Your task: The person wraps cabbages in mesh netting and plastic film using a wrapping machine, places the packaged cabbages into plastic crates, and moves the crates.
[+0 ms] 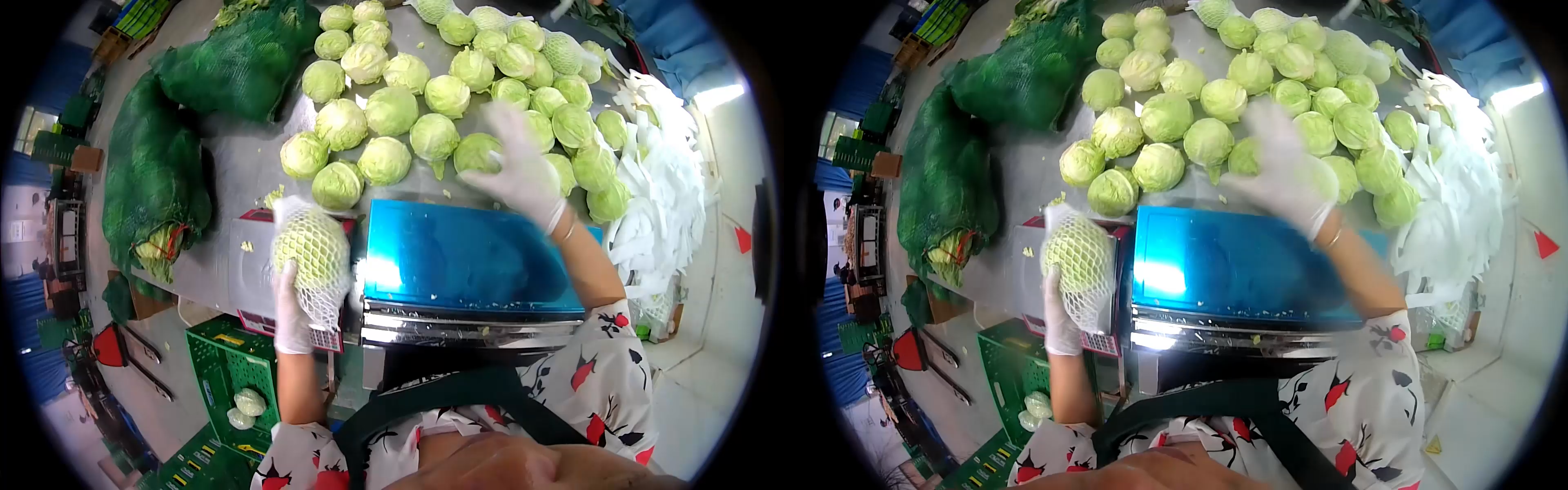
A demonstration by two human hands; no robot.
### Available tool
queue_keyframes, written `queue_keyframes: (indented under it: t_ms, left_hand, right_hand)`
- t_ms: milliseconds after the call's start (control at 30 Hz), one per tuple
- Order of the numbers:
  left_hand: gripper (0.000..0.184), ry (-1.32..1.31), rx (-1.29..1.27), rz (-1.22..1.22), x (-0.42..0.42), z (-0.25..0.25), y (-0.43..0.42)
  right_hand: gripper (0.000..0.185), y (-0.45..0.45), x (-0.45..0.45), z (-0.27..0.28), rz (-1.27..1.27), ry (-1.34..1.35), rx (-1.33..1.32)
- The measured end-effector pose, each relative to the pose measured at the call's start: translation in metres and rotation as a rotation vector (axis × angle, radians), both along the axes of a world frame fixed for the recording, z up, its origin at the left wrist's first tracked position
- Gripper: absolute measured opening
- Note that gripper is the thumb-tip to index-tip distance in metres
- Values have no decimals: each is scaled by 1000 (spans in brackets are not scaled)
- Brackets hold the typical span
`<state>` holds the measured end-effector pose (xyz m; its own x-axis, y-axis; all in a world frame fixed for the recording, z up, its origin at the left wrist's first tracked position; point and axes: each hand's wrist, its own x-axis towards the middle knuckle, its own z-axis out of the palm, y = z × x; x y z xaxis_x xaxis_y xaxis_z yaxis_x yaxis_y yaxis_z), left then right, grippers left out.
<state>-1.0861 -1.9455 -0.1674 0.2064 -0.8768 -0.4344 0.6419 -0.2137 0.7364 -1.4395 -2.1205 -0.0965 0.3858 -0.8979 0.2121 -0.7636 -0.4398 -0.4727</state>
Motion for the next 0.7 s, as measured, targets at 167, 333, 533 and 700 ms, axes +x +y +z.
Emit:
queue_keyframes:
  t_ms: [167, 333, 533, 700]
  left_hand:
    - [109, -1722, 119, -225, 79, -10, 31]
    - [117, -1659, 224, -38, 86, -22, 36]
    - [83, -1808, -52, 210, 10, 20, 89]
    - [63, -1724, -361, -133, -66, 44, 126]
  right_hand:
    - [121, -4, -116, -111, -126, 119, 286]
    - [113, 9, -101, -120, -163, 278, 296]
    - [79, 9, -105, -137, -237, 121, 241]
    - [70, -23, -149, -179, -264, -104, 417]
